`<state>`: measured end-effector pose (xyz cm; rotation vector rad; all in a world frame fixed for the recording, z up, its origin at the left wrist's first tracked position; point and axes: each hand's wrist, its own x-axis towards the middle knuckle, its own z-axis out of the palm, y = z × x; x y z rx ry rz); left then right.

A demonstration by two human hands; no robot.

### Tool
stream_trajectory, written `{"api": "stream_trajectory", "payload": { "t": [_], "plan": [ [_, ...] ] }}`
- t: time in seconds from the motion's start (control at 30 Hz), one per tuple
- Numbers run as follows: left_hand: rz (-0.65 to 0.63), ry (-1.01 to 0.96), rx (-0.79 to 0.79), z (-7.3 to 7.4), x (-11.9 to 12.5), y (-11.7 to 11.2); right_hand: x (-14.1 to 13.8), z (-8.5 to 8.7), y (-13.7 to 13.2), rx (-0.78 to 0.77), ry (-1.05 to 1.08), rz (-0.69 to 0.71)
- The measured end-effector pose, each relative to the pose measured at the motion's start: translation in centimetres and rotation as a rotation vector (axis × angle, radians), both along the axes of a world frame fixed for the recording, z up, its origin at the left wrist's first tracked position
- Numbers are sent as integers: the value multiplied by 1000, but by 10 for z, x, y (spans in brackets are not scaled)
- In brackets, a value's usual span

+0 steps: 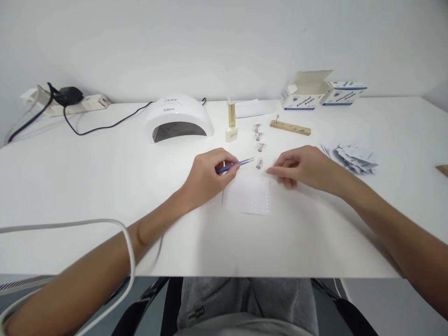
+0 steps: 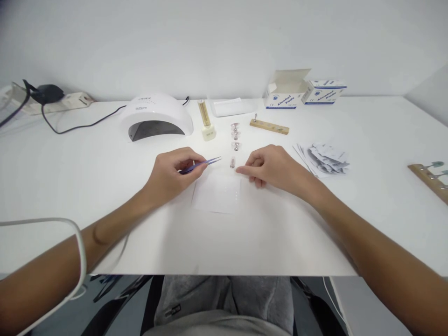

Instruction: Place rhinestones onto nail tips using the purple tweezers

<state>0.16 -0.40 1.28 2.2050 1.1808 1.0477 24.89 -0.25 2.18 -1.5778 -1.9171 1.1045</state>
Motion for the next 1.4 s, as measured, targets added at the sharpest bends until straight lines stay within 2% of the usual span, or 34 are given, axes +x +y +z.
{"api": "stream_trajectory", "payload": {
  "t": [0.13,0.43,0.63,0.8,1.03,1.4],
  "plan": [
    [6,6,16,-1,-1,1,-3,-8,5,167,-74,-64],
    [-8,35,42,-4,1,1,-24,-28,4,281,-25,-40],
    [-33,48,59,-9,-1,3,-24,-27,4,269,0,-28],
    [-43,74,129,-11,-1,3,-27,-22,-2,239,52,-111],
    [-75,106,268,-13,0,1,-34,-18,-8,316,119,-74],
    [-52,168,252,-12,-1,1,-34,-18,-10,341,121,-55]
  ]
}}
